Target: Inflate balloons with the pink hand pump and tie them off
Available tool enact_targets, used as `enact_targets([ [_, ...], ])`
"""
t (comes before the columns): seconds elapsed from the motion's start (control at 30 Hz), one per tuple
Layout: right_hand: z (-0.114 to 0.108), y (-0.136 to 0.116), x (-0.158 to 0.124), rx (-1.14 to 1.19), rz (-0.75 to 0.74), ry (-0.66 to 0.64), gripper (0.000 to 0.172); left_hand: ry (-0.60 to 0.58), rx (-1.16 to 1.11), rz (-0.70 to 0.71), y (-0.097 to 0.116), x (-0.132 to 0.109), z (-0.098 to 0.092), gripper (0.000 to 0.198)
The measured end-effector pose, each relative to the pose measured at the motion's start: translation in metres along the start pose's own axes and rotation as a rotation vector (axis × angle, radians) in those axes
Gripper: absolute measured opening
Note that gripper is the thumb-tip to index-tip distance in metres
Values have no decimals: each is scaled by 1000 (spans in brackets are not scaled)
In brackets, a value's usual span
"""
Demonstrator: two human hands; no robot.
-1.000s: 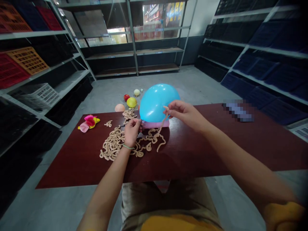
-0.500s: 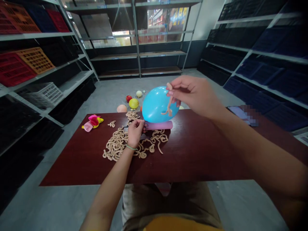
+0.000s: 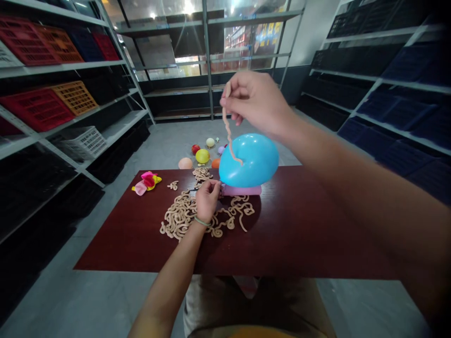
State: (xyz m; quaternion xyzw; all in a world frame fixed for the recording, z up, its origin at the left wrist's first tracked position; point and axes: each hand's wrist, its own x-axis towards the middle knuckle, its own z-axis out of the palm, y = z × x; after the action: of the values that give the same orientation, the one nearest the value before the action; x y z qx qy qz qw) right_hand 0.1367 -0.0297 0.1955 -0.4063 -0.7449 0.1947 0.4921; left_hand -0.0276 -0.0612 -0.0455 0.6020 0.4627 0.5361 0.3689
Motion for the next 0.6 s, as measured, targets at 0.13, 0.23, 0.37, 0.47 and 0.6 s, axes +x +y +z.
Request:
enact_targets([
  [0.13,24,13,16,-87,3,-112,13,31,119,96,0,-2,-2,22],
  [0.23,42,29,12,-245,7,-186,8,69,176,192,1,-2,-4,22],
  [0.37,61,49,-10,-405,-5,-279,9,203,288,315,1,2,-6,17],
  [0.47,67,58,-29,-427,-17,-313,9,320,365,341,-1,6,-7,16],
  [0.6,63,62,-48,-436,-27,-319,8,298,306,369,-5,11,-10,17],
])
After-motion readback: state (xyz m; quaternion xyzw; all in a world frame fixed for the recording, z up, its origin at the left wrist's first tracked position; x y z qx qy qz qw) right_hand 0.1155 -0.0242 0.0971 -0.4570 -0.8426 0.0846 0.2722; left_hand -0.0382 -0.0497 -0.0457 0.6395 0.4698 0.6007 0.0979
